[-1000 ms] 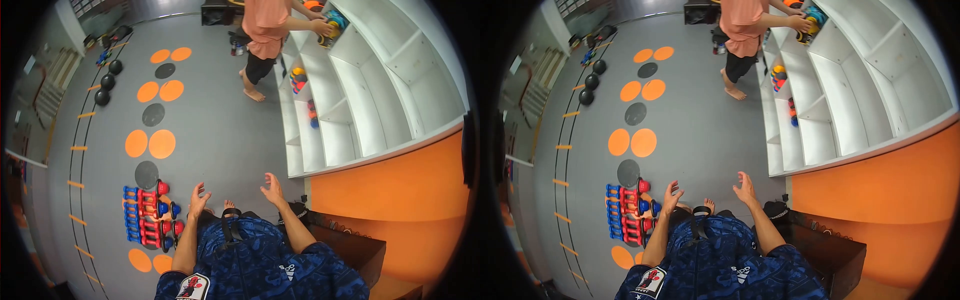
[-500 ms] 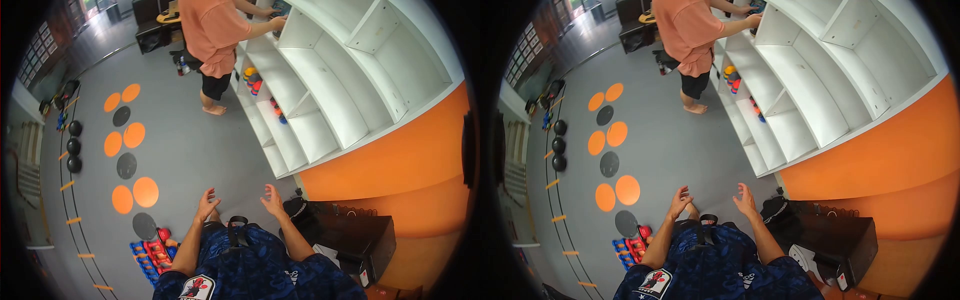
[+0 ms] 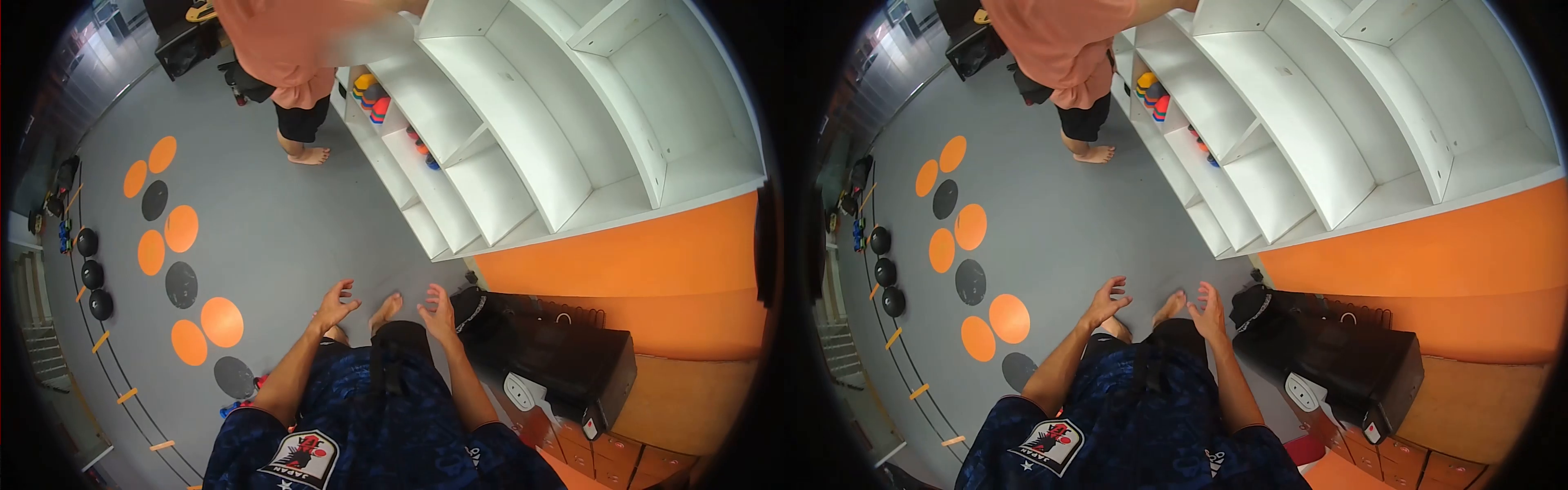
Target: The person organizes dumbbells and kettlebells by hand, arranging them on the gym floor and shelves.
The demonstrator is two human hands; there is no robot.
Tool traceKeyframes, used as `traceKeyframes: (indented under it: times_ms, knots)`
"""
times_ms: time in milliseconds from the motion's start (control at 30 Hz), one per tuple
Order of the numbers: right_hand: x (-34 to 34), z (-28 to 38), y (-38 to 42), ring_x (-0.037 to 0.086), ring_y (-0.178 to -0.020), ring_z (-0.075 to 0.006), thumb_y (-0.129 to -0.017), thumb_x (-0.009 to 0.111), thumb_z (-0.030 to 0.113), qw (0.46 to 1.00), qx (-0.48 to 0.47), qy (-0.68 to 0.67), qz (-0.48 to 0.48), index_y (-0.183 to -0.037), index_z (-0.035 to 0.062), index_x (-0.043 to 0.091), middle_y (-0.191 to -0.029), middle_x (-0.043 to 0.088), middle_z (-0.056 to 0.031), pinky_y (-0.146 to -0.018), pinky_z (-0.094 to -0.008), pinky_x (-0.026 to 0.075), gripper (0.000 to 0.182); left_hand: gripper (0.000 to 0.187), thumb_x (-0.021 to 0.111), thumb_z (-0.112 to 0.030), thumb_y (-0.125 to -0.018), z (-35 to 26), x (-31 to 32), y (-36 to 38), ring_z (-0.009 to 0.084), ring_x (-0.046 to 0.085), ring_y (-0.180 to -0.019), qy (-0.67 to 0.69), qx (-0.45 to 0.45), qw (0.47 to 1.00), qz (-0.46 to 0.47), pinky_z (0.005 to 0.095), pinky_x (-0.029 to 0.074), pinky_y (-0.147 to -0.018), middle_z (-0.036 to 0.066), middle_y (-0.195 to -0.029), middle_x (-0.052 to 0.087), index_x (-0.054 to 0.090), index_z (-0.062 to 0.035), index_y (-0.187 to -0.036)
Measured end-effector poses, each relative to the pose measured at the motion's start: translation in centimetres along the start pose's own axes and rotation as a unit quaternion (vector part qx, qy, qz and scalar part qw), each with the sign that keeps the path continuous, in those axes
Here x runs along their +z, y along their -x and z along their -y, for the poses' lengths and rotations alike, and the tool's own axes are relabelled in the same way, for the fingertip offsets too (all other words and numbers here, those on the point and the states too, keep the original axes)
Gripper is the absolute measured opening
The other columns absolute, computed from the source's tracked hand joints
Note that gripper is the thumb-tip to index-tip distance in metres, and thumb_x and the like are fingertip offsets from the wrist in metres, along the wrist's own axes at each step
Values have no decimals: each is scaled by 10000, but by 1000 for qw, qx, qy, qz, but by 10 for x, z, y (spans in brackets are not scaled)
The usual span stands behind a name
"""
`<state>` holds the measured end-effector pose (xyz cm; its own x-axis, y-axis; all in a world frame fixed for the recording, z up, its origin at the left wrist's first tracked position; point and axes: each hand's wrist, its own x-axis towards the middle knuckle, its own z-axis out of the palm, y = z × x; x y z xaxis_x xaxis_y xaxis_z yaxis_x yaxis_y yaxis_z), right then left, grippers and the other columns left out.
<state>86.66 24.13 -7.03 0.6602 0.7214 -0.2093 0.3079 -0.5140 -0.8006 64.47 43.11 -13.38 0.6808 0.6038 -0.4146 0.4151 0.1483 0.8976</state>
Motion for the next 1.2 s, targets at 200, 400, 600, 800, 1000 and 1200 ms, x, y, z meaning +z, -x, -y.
traceKeyframes:
  times_ms: [200,400,600,800,1000,1200]
  knots:
    - [-39,-19,-59,617,-1010,-214,-796,723,45,1000,2,-4,16,-1355,69,425,-1197,572,-134,-789,-337,539,634,664,755,-239,-784,-28,28,-53,263,588,-1127,12,-3,1000,-7,395,514,-905,163,-1306,553,478,-55,-1359]
    - [-76,-21,-129,611,-1018,-212,-830,703,60,996,9,-31,83,-1362,69,418,-1215,559,-132,-810,-331,528,604,567,725,-191,-793,-39,79,-107,255,621,-1054,53,17,994,-93,369,535,-853,162,-1212,610,531,-29,-1301]
    - [-96,-29,-175,610,-1026,-240,-837,707,75,990,46,-25,131,-1369,45,408,-1228,560,-145,-816,-340,538,610,456,681,-100,-806,-85,106,-124,194,650,-974,187,-35,967,-168,304,551,-766,128,-1161,644,576,-22,-1243]
    - [-91,-25,-231,604,-1023,-226,-853,692,76,981,66,36,180,-1369,45,406,-1207,563,-137,-820,-336,534,591,404,682,-69,-801,-70,93,-158,161,644,-901,176,-6,952,-252,287,544,-757,98,-1107,659,604,-17,-1193]
    - [-73,4,-282,602,-1015,-200,-868,678,89,972,105,69,199,-1372,57,411,-1199,566,-124,-827,-318,519,572,398,698,-94,-782,-54,63,-203,191,642,-900,166,-45,957,-232,301,524,-751,98,-1085,651,613,-36,-1167]
    - [-39,3,-330,610,-1007,-175,-883,667,87,957,156,110,220,-1314,48,484,-1170,593,-107,-836,-307,505,471,415,675,-67,-782,-33,28,-257,186,652,-917,126,-53,967,-213,293,515,-781,103,-1035,662,603,-45,-1190]
